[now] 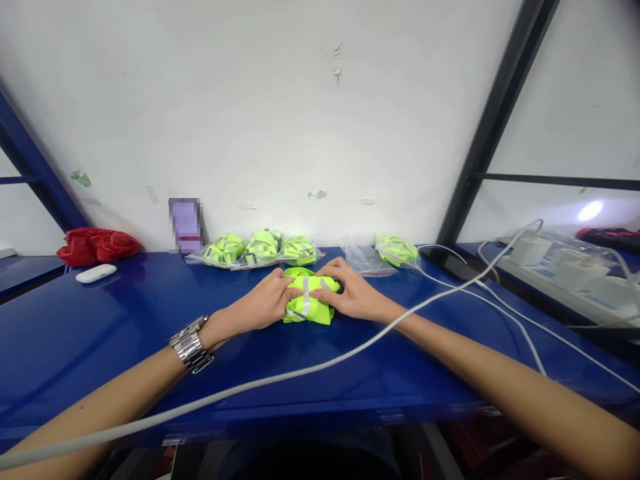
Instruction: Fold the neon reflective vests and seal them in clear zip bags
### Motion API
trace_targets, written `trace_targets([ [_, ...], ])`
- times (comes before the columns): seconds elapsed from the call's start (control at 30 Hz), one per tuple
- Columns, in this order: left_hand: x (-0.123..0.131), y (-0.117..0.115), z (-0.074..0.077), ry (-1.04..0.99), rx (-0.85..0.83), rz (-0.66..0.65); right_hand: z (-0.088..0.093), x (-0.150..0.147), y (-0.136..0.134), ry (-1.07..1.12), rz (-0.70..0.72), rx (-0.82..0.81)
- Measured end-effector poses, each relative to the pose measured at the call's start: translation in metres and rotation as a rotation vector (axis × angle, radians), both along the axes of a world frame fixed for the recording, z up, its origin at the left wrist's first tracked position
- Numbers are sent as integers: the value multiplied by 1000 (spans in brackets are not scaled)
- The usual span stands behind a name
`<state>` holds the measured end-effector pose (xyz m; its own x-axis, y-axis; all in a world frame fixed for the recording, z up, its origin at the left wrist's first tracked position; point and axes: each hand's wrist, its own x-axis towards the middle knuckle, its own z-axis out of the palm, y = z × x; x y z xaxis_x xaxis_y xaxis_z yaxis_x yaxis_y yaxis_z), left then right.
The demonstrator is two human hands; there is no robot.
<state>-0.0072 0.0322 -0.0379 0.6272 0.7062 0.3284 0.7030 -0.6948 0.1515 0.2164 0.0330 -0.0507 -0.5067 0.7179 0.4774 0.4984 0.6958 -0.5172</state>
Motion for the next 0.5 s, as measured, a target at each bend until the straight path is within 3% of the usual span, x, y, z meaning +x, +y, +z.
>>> trace_targets([
  [0.13, 0, 12, -5, 133, 90, 95, -3, -1, 19, -115, -112, 45],
  [0.27, 0, 19, -10, 81, 192, 157, -1, -4, 29, -200, -147, 38],
  [0.43, 1, 14, -9, 169, 341, -111, 9, -11, 31, -257, -152, -32],
  [0.5, -1, 8, -9, 196, 357, -161, 10, -14, 30, -265, -169, -48],
])
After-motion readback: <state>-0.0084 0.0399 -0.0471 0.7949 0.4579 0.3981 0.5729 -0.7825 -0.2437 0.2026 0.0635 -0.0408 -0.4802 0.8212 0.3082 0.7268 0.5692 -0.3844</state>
